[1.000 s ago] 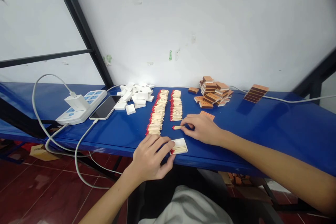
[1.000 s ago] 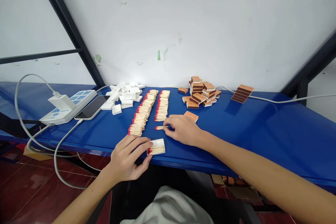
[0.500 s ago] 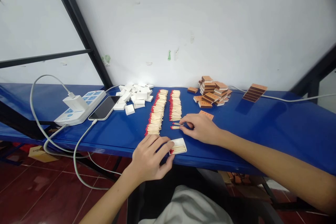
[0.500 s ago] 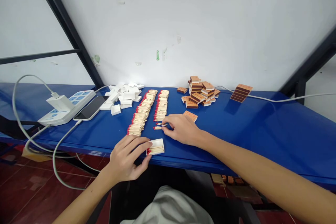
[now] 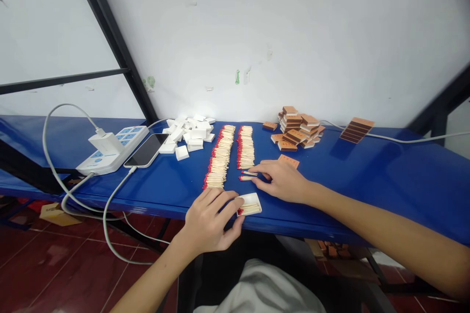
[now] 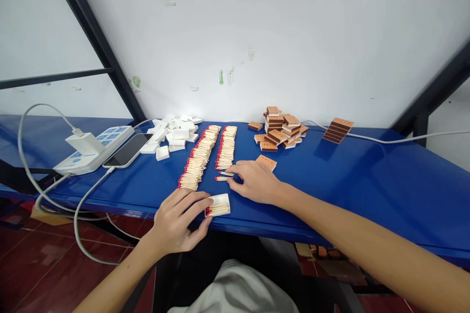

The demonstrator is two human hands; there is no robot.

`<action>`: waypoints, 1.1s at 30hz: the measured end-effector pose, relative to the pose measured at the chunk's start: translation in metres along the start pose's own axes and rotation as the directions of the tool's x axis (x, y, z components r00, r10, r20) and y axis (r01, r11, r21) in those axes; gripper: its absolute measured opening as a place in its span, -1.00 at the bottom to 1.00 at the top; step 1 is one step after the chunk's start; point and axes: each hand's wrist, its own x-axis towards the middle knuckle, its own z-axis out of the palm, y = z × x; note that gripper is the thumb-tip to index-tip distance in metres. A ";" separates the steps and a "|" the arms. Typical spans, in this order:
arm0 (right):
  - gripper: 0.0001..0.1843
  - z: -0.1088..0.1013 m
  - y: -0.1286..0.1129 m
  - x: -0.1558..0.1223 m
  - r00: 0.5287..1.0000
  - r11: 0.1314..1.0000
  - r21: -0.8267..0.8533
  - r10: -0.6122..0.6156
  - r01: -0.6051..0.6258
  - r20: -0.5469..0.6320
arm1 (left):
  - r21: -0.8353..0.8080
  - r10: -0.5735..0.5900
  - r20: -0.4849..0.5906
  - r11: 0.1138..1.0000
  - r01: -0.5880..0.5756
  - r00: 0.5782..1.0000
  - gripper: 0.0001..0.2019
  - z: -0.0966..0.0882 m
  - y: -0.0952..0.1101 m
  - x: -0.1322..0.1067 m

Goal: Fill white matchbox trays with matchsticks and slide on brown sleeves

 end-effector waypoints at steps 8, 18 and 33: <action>-0.70 -0.003 -0.002 -0.001 0.998 0.998 0.024 -0.053 0.052 0.029 | -0.002 -0.007 0.006 1.000 0.007 1.000 -0.75 -0.001 0.000 0.000; -0.69 -0.006 -0.006 -0.003 0.985 0.984 0.049 -0.173 0.172 0.024 | 0.002 -0.005 0.001 1.000 0.005 1.000 -0.77 -0.001 0.000 0.001; -0.69 -0.005 -0.006 -0.004 0.983 0.986 0.022 -0.169 0.168 0.066 | -0.014 -0.001 0.006 1.000 0.001 1.000 -0.74 0.000 -0.001 -0.002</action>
